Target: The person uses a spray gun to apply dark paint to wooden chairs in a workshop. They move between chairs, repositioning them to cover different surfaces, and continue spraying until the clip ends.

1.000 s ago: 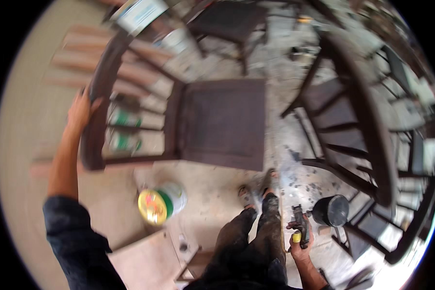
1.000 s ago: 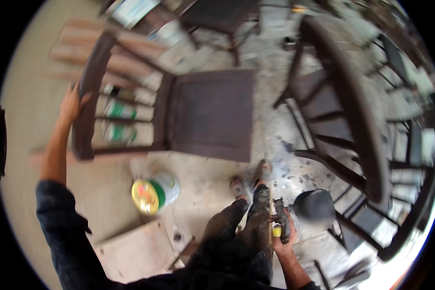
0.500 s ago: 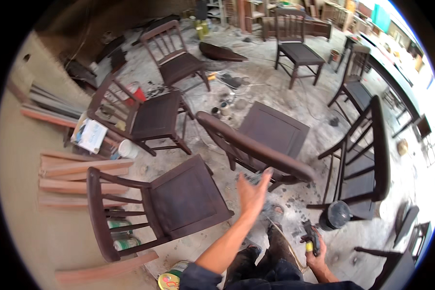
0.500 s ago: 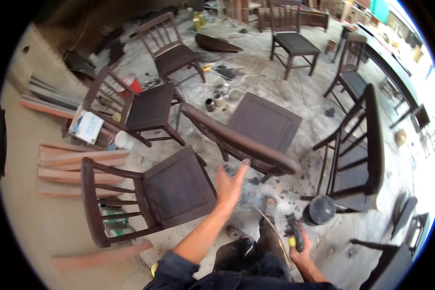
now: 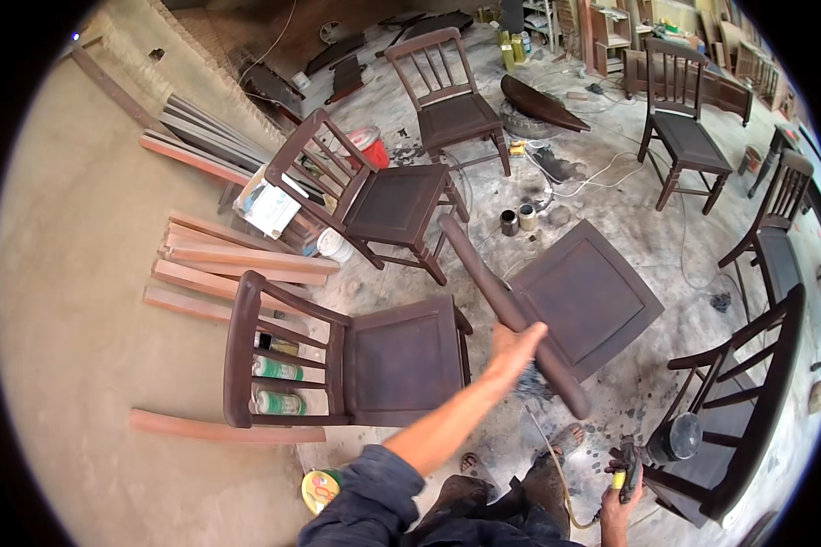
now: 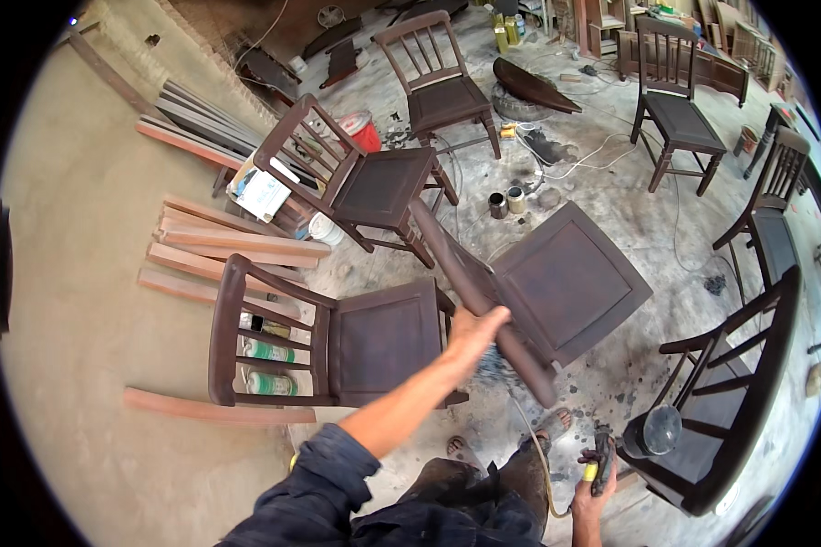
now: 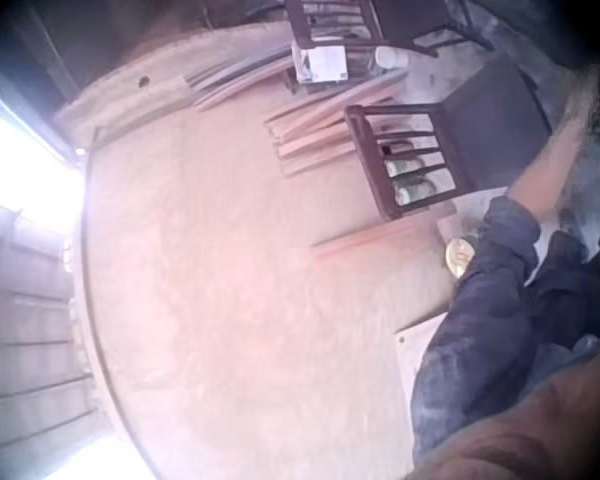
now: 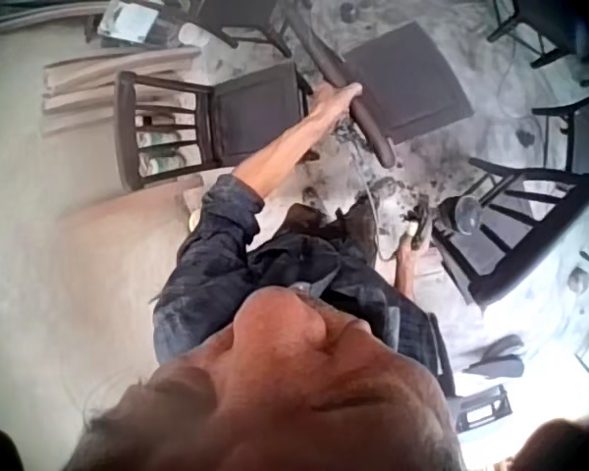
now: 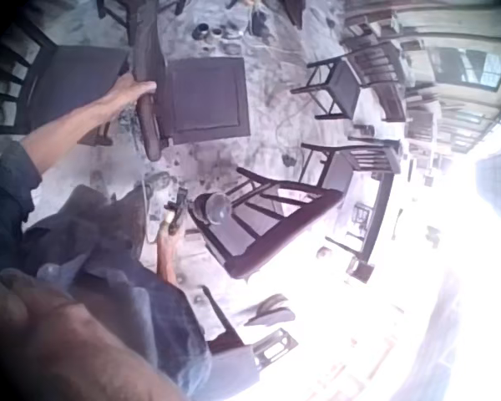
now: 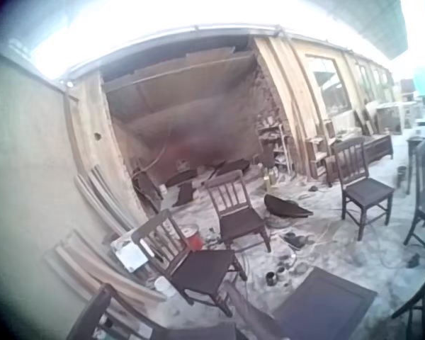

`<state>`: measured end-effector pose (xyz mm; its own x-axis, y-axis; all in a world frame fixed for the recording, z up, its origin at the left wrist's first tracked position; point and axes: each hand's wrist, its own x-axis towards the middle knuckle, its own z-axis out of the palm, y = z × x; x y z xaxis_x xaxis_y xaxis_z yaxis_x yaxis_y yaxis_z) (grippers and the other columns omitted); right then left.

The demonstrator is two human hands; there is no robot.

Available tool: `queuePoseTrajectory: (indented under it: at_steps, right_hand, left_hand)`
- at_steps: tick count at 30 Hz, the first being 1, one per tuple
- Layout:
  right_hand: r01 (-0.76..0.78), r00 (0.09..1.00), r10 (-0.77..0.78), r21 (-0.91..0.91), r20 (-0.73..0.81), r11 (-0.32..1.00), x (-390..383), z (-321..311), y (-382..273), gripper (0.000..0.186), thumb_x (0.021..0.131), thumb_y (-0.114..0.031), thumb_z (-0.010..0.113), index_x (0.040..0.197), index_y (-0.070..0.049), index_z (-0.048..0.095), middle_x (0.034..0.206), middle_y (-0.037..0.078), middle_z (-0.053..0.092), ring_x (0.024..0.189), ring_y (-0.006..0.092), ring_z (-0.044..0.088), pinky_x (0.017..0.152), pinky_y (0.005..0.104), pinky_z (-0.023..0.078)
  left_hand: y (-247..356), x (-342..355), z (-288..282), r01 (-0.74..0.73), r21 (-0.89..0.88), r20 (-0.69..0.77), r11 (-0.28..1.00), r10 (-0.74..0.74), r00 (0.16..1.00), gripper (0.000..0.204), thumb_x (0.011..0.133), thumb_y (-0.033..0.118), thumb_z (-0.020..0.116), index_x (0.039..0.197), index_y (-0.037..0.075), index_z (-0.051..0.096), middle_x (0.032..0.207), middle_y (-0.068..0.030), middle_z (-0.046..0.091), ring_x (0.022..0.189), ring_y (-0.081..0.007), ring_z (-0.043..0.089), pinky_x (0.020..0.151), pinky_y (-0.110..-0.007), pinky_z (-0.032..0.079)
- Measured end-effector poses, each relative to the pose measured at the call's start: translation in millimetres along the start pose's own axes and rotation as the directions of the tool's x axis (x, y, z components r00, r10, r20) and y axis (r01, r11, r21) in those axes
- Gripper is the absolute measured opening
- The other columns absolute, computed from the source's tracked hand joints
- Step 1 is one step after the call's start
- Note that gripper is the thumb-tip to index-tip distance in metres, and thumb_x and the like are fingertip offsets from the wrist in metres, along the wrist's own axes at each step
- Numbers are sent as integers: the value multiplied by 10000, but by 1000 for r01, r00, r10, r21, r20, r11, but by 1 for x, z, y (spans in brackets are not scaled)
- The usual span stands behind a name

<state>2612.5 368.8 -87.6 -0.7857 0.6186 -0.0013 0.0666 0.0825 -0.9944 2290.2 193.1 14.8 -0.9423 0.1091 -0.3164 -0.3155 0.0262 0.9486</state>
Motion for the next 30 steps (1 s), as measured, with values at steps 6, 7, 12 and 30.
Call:
queuePoseTrajectory:
  at_steps: [6,7,12,30]
  right_hand:
    - [-33,978,25,37,209,999,75,2,7,501,949,-133,546,1404,65,478,1014,125,670,884,180,656,844,321,525]
    - [11,965,-25,54,259,998,88,9,14,503,932,-110,545,1401,63,487,1024,119,676,900,176,656,864,322,522]
    - [0,887,-21,47,462,999,143,50,24,492,901,-48,580,1386,18,531,1033,86,694,955,142,643,910,292,493]
    - [-135,651,13,98,759,986,200,107,191,515,854,-4,652,1357,1,543,1337,162,632,1074,343,693,913,348,530]
  left_hand:
    - [37,74,-86,147,335,88,931,-186,979,553,734,370,749,1150,15,661,1106,-123,655,1065,-225,597,969,-363,450]
    - [51,91,-108,257,447,55,857,-314,948,507,740,421,746,1097,63,704,1150,-104,649,1136,-234,563,1030,-378,391]
    - [81,121,-168,231,648,-212,726,-120,970,470,827,381,709,1089,-8,691,1096,-174,708,1017,-301,674,916,-405,501]
    - [74,96,-122,286,792,-448,539,195,873,607,935,385,670,1376,-2,514,1236,-136,622,1061,-193,617,896,-310,508]
